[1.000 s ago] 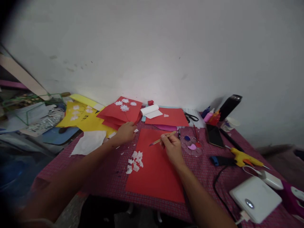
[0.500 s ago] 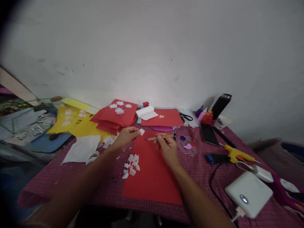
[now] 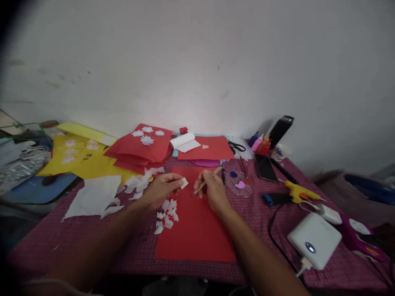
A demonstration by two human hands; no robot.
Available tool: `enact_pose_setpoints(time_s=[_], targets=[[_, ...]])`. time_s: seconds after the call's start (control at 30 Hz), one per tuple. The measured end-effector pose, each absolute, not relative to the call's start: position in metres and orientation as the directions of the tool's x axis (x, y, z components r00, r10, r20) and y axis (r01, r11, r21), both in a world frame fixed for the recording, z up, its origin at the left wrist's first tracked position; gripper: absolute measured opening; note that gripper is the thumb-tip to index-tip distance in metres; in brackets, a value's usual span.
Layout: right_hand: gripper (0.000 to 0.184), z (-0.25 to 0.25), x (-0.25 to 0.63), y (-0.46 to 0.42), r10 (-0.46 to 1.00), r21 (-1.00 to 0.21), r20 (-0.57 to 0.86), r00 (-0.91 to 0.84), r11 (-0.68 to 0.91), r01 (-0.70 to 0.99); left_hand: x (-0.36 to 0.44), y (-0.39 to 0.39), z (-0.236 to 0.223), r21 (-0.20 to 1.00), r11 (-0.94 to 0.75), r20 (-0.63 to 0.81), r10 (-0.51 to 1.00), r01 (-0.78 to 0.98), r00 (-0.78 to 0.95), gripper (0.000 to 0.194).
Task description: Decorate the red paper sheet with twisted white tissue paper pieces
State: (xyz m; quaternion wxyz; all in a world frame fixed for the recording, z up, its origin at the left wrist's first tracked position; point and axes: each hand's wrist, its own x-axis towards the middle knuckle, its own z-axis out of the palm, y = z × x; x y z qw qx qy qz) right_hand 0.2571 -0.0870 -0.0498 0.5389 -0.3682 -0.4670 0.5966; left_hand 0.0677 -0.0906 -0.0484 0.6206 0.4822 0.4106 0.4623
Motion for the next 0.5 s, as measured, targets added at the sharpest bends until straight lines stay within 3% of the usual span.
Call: enact_pose_setpoints(time_s=[0.2, 0.5], targets=[[0.026, -0.0566, 0.2546, -0.0925, 0.946, -0.983, -0.007, -0.323, -0.066, -0.173, 0.0703, -0.0956, -0.0441, 0.992, 0.069, -0.039, 0.963, -0.104, 0.266, 0.027], [0.026, -0.0539, 0.2530, -0.0935, 0.948, -0.999, -0.038, -0.316, -0.045, -0.017, 0.0703, -0.0961, -0.0526, 0.999, 0.003, 0.011, 0.952, -0.046, 0.306, 0.022]])
